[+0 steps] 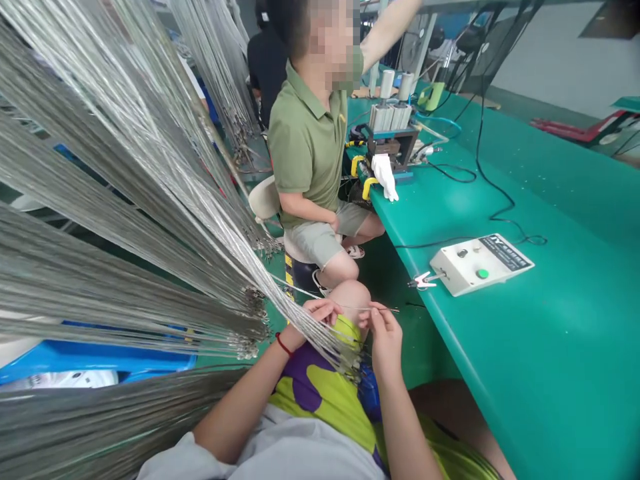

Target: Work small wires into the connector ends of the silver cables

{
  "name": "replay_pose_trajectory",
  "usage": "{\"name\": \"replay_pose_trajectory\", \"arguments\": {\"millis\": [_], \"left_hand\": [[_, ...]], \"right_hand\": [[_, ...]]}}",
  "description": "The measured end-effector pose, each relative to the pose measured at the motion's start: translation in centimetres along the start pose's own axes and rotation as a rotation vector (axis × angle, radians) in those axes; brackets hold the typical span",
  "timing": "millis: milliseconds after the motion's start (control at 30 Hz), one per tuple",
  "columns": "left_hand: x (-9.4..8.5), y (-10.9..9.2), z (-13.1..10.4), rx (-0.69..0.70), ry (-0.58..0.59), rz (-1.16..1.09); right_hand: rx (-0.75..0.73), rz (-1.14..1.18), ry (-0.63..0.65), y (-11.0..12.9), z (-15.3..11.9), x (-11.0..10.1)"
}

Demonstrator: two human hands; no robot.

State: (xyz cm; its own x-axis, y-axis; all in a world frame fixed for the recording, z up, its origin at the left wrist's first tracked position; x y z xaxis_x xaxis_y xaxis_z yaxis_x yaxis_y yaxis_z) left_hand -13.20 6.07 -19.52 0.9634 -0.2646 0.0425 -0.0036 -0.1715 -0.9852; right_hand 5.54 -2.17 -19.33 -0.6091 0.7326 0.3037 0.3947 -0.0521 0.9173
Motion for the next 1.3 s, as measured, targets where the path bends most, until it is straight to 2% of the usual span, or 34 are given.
{"name": "replay_pose_trajectory", "arguments": {"millis": [200, 467, 733, 867, 1033, 1167, 1300], "left_hand": [[-0.3, 1.1, 0.6, -0.087, 0.089, 0.042], [-0.3, 2.5, 0.8, -0.093, 0.104, 0.058], [-0.5, 3.1, -0.3, -0.096, 0.059, 0.125], [-0.6, 3.2, -0.9, -0.105, 0.032, 0.139], [-0.6, 3.8, -0.2, -0.102, -0.031, 0.11], [-0.8, 3.9, 0.1, -0.096, -0.037, 0.087], [-0.9, 3.7, 0.1, -0.083, -0.018, 0.07]], "right_hand": [[0.067, 0.027, 0.006, -0.4, 0.1, 0.2], [0.174, 0.051, -0.036, -1.8, 1.0, 0.3], [0.354, 0.141, -0.18, -4.3, 3.2, -2.5], [0.489, 0.153, -0.163, -5.4, 3.5, -3.1], [0.616, 0.099, -0.12, -6.9, 3.5, -3.0], [0.661, 0.049, -0.099, -7.7, 3.8, -3.2], [0.642, 0.015, -0.099, -8.0, 4.2, -3.4]]}}
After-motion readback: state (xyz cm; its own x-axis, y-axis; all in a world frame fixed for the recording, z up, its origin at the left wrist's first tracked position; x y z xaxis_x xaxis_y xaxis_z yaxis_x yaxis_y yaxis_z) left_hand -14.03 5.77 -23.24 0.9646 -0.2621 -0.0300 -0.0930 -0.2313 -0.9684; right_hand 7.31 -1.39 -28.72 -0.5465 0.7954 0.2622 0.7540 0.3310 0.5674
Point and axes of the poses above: each hand's wrist, its own z-axis towards the middle knuckle, its own x-axis out of the palm, y = z × x, the point moved 2 cm from there along z, towards the middle knuckle, and after that the axes turned 15 degrees about -y, right-handed, at the moved point
